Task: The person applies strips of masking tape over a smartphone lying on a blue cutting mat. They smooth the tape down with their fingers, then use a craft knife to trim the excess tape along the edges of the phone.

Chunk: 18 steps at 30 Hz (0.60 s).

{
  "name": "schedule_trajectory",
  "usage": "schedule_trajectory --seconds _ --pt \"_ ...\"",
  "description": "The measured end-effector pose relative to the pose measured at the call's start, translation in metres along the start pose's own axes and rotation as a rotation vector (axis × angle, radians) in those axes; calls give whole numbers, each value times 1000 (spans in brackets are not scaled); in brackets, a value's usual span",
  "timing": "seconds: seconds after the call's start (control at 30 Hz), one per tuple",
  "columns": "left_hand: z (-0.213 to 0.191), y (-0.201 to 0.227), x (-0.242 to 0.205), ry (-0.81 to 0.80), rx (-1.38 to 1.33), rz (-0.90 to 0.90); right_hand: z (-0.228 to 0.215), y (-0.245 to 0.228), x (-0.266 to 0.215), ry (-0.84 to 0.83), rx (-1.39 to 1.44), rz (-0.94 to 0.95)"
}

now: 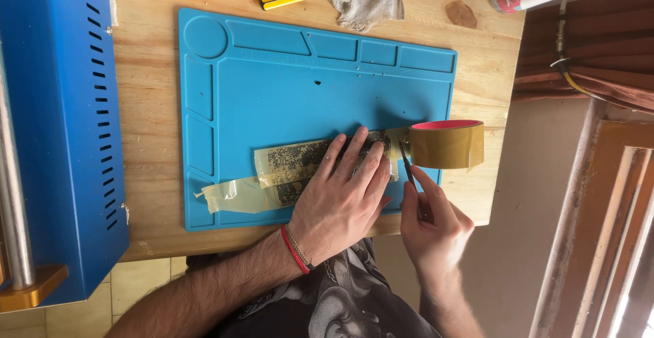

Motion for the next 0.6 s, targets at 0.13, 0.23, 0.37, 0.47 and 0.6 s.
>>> schedule_trajectory --seconds 0.13,0.23,0.37,0.47,0.6 --pt "3 2 0 -37 72 26 7 1 4 -17 -75 -48" --pt "10 1 1 -89 118 17 8 -1 8 -23 -187 -118" --pt "15 1 -1 -115 169 -2 7 -5 13 -52 -230 -148" --pt "20 1 -2 -141 212 -20 6 -9 14 -76 -279 -161" --pt "22 0 -2 -163 219 -32 3 -7 17 -164 -398 -127"
Point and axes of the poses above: each hand's wrist, its own x-axis towards the middle knuckle, its own z-axis out of the palm, y = z × x, the point moved 8 cm from there along x, towards the middle knuckle, and after that the axes turned 2 degrees about x, right-handed, at the moved point
